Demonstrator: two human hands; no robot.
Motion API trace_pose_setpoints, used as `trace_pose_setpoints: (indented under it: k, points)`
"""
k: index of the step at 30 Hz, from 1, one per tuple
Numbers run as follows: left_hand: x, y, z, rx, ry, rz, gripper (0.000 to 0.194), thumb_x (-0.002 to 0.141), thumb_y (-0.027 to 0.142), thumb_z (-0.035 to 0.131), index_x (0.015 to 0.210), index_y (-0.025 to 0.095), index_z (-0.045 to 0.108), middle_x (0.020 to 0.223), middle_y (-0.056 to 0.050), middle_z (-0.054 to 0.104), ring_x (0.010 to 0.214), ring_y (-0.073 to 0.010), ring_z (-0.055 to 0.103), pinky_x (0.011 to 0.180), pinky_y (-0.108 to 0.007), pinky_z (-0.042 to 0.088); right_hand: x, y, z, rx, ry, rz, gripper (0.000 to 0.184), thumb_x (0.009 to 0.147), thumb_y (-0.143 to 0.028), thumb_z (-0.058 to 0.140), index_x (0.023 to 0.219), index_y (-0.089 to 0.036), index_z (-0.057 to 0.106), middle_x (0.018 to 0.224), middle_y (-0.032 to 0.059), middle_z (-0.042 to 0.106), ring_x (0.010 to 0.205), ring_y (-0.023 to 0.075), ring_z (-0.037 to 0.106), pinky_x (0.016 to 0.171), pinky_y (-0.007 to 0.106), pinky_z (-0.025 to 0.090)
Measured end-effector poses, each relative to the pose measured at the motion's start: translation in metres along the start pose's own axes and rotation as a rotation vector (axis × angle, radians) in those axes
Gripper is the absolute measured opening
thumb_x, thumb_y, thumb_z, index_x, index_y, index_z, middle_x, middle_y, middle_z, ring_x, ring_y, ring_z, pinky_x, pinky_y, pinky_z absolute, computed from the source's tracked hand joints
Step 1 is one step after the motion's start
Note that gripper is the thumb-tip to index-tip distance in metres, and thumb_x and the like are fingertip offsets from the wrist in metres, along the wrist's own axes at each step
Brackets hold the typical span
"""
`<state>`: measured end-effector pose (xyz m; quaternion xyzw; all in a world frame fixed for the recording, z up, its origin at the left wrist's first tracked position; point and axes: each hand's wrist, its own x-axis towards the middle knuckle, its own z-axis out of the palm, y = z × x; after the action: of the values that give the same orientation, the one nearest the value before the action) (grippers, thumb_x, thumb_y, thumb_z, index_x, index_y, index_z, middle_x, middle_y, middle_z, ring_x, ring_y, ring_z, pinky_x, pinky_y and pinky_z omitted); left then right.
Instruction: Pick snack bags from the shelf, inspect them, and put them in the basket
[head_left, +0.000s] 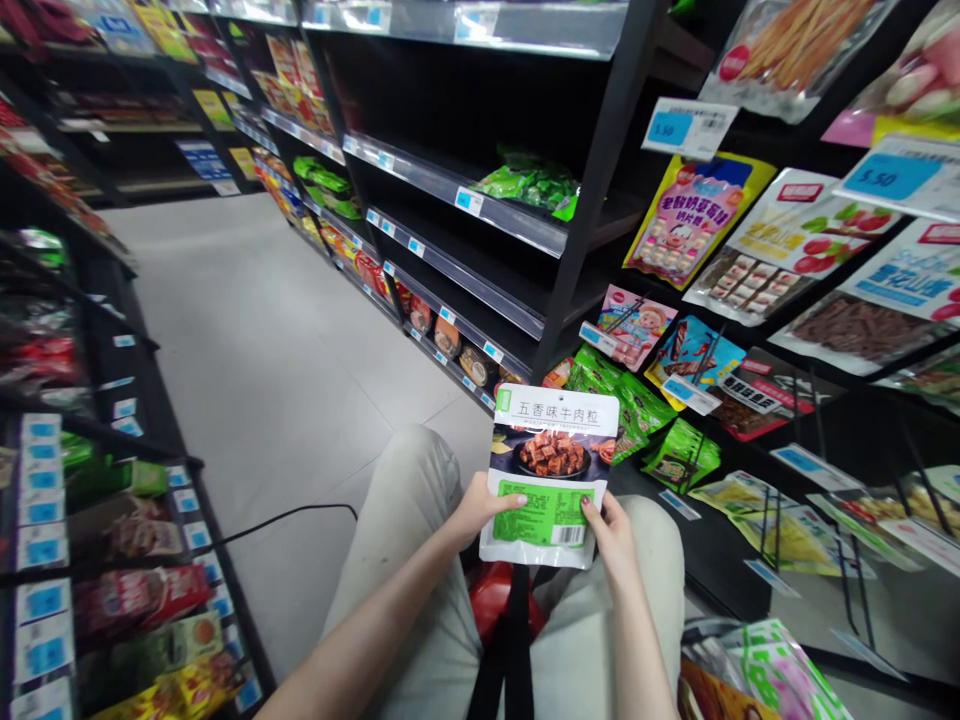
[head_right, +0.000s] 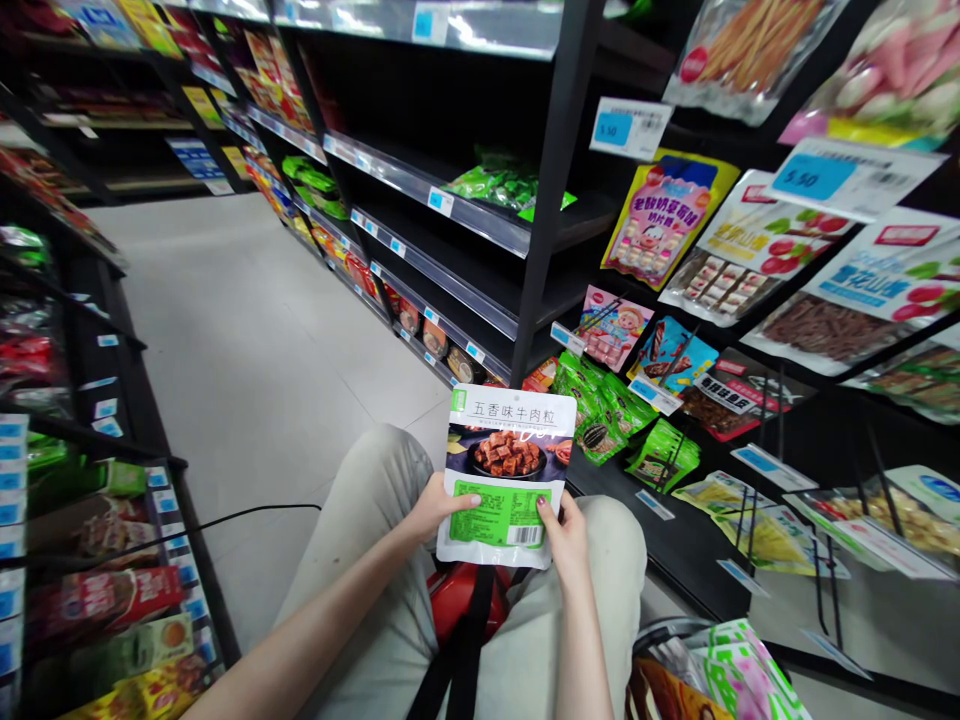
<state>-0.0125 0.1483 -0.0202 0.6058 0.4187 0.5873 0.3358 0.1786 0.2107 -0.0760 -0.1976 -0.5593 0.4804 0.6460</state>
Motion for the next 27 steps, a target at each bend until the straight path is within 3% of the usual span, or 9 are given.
trace_pose_setpoints:
  k: [5,9,12,15,20,24,27]
  points:
    - [0.0,0.001,0.001,0.013,0.019,0.006,0.036,0.052,0.026,0.075,0.082,0.009,0.065,0.082,-0.009,0.068,0.076,-0.0221,0.061,0.072,-0.032,0.049,-0.001,0.0,0.0,0.004,-0.038,-0.002,0.034,0.068,-0.037,0.062,0.094,-0.015,0.057,0.094,0.0078,0.063,0.087,0.0234,0.057,0.079,0.036,0.043]
    - [0.001,0.001,0.002,0.043,0.099,0.029,0.035,0.055,0.029,0.073,0.082,0.009,0.064,0.079,-0.009,0.068,0.073,-0.0221,0.062,0.069,-0.032,0.049,-0.006,-0.01,0.005,0.023,-0.121,-0.04,0.04,0.064,-0.03,0.066,0.1,-0.018,0.052,0.094,0.0053,0.063,0.084,0.0209,0.058,0.074,0.032,0.046]
    - [0.005,0.002,0.001,0.092,0.192,0.074,0.035,0.056,0.03,0.072,0.085,0.01,0.064,0.083,-0.009,0.068,0.075,-0.0223,0.061,0.07,-0.032,0.048,-0.015,-0.029,0.01,-0.089,-0.013,-0.055,0.037,0.064,-0.032,0.066,0.094,-0.017,0.053,0.088,0.0057,0.064,0.079,0.0215,0.059,0.068,0.03,0.047]
    - [0.009,0.004,-0.001,0.164,0.284,0.137,0.038,0.061,0.032,0.069,0.093,0.013,0.064,0.096,-0.009,0.065,0.091,-0.0238,0.058,0.084,-0.034,0.042,-0.029,-0.052,0.019,-0.321,0.159,-0.084,0.037,0.068,-0.038,0.062,0.098,-0.018,0.053,0.087,0.0069,0.064,0.076,0.0234,0.059,0.065,0.031,0.046]
    - [0.006,0.008,-0.001,0.251,0.327,0.19,0.035,0.071,0.037,0.059,0.099,0.016,0.064,0.106,-0.009,0.062,0.103,-0.0238,0.052,0.096,-0.035,0.032,-0.051,-0.066,0.048,-0.907,0.412,-0.342,0.043,0.082,-0.034,0.044,0.12,-0.016,0.047,0.094,0.0159,0.061,0.079,0.0296,0.057,0.065,0.038,0.041]
    - [0.0,0.004,0.005,0.2,0.276,0.211,0.036,0.073,0.041,0.054,0.098,0.016,0.064,0.107,-0.008,0.061,0.105,-0.0229,0.051,0.096,-0.032,0.032,-0.052,-0.049,0.084,-0.995,0.407,-0.548,0.044,0.086,-0.015,0.028,0.128,-0.018,0.039,0.098,0.018,0.059,0.079,0.0272,0.056,0.062,0.038,0.041]
    - [-0.002,-0.001,0.01,0.061,0.3,0.176,0.035,0.067,0.044,0.059,0.085,0.015,0.067,0.093,-0.007,0.065,0.097,-0.0231,0.054,0.09,-0.031,0.037,-0.051,-0.034,0.108,-1.036,0.34,-0.591,0.046,0.084,-0.01,0.027,0.128,-0.018,0.038,0.101,0.0202,0.058,0.079,0.0283,0.057,0.061,0.041,0.043]
